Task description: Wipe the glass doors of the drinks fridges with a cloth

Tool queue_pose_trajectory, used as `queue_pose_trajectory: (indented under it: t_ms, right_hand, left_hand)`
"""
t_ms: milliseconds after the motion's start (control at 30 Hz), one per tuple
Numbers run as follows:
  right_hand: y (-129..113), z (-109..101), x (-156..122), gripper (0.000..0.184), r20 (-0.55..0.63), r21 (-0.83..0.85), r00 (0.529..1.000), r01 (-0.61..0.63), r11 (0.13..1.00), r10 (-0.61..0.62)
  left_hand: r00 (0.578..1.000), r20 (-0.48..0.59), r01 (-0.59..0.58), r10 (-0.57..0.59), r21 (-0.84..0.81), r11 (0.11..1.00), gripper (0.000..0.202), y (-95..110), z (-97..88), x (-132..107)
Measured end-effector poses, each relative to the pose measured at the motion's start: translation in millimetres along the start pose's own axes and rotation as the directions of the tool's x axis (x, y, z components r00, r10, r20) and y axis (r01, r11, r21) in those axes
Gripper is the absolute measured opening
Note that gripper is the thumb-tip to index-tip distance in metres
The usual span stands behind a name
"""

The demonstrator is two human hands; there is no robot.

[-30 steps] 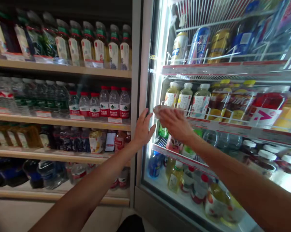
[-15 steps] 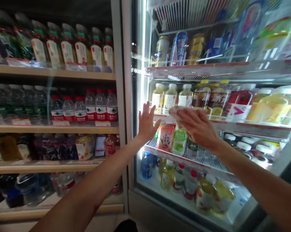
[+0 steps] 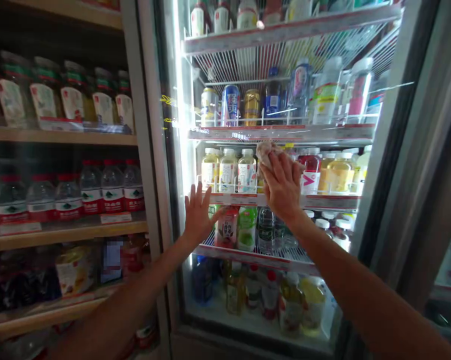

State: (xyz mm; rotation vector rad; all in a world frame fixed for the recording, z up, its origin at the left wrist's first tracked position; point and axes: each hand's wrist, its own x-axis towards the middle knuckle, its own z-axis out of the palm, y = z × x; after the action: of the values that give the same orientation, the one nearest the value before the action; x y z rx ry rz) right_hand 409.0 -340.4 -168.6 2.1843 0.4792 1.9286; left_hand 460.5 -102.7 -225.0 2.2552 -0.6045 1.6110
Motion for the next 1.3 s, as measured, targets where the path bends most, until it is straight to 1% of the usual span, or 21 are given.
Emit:
queue_pose_trajectory:
  t_ms: [67, 133, 167, 233, 300, 367, 467, 533, 633, 700, 767, 833, 867, 900, 967, 1033, 1067, 1133, 1200, 1233, 1300]
  right_hand:
    - [-3, -2, -12, 0.052, 0.085, 0.051, 0.985, 0.146, 0.988, -0.150]
    - [-4, -5, -27, 0.053, 0.191, 0.125, 0.915, 0.336, 0.934, -0.355]
    - [-2, -7, -32, 0.053, 0.213, 0.135, 0.893, 0.374, 0.917, -0.396]
    - [9, -11, -32, 0.053, 0.158, 0.066, 0.941, 0.293, 0.954, -0.300]
    - [21, -12, -28, 0.052, 0.012, -0.018, 0.996, 0.088, 0.996, -0.088]
    - [27, -12, -31, 0.053, -0.053, -0.020, 0.999, -0.002, 1.000, 0.001]
    - [24, -14, -50, 0.056, 0.128, 0.106, 0.967, 0.206, 0.973, -0.219]
    - [21, -17, -59, 0.060, 0.191, 0.153, 0.942, 0.250, 0.956, -0.277]
    - [17, -18, -58, 0.062, 0.051, 0.061, 0.999, 0.008, 0.998, -0.012]
    - [8, -14, -60, 0.063, -0.040, 0.052, 0.995, -0.084, 0.995, 0.086]
    - [-5, -9, -69, 0.063, 0.036, 0.119, 0.999, 0.024, 0.993, -0.028]
    - [-14, -6, -78, 0.061, 0.164, 0.207, 0.967, 0.159, 0.965, -0.194]
    - [-16, -4, -79, 0.059, 0.197, 0.217, 0.956, 0.172, 0.961, -0.216]
    - [-16, -4, -77, 0.057, 0.180, 0.192, 0.967, 0.143, 0.971, -0.178]
    - [-14, -5, -65, 0.052, 0.060, 0.084, 0.998, -0.011, 0.996, 0.006]
    - [-15, -7, -53, 0.051, -0.037, 0.011, 0.991, -0.130, 0.991, 0.130]
    - [-17, -8, -51, 0.051, -0.034, -0.002, 0.992, -0.119, 0.993, 0.119]
    - [-19, -11, -60, 0.051, 0.083, 0.014, 0.996, 0.033, 0.999, -0.034]
    - [-9, -14, -80, 0.051, 0.203, 0.046, 0.966, 0.152, 0.987, -0.158]
    - [1, -16, -90, 0.052, 0.212, 0.033, 0.968, 0.126, 0.991, -0.131]
    - [31, -22, -106, 0.052, 0.057, -0.060, 0.991, -0.116, 0.991, 0.120]
  left_hand:
    - [1.000, 0.005, -0.007, 0.007, -0.002, 1.000, 0.071, 2, 1.2, -4]
    - [1.000, 0.009, -0.011, 0.011, -0.010, 1.000, 0.073, 6, 3.0, -8]
    - [1.000, 0.011, -0.009, 0.009, -0.015, 1.000, 0.074, 9, 4.2, -10]
    - [1.000, 0.019, 0.004, -0.004, -0.028, 1.000, 0.077, 14, 6.9, -14]
    - [0.999, 0.037, 0.019, -0.017, -0.040, 0.999, 0.079, 20, 9.6, -16]
    - [0.997, 0.066, 0.036, -0.033, -0.045, 0.998, 0.081, 24, 11.5, -17]
    - [0.994, 0.102, 0.049, -0.045, -0.037, 0.998, 0.084, 27, 11.1, -17]
    - [0.991, 0.120, 0.059, -0.055, -0.030, 0.998, 0.084, 28, 9.0, -16]
    - [0.987, 0.139, 0.083, -0.078, -0.029, 0.996, 0.081, 33, 5.9, -17]
    - [0.985, 0.147, 0.096, -0.090, -0.032, 0.995, 0.079, 36, 5.7, -18]
    - [0.984, 0.149, 0.102, -0.096, -0.036, 0.994, 0.079, 39, 7.2, -21]
    - [0.985, 0.145, 0.095, -0.089, -0.037, 0.995, 0.077, 39, 9.4, -25]
    - [0.987, 0.141, 0.087, -0.081, -0.037, 0.996, 0.076, 39, 10.4, -27]
    - [0.988, 0.138, 0.077, -0.071, -0.038, 0.996, 0.075, 38, 11.3, -28]
    - [0.990, 0.128, 0.065, -0.059, -0.041, 0.997, 0.072, 36, 12.7, -31]
    - [0.992, 0.111, 0.065, -0.060, -0.048, 0.997, 0.071, 35, 14.1, -34]
    - [0.993, 0.099, 0.066, -0.060, -0.053, 0.996, 0.070, 34, 15.0, -35]
    - [0.996, 0.071, 0.059, -0.054, -0.065, 0.996, 0.068, 32, 17.4, -37]
    - [0.998, 0.042, 0.042, -0.038, -0.076, 0.996, 0.067, 30, 20.4, -39]
    - [0.999, 0.027, 0.029, -0.027, -0.080, 0.996, 0.067, 30, 21.9, -40]
    - [1.000, 0.001, 0.004, -0.004, -0.082, 0.997, 0.068, 28, 25.1, -41]
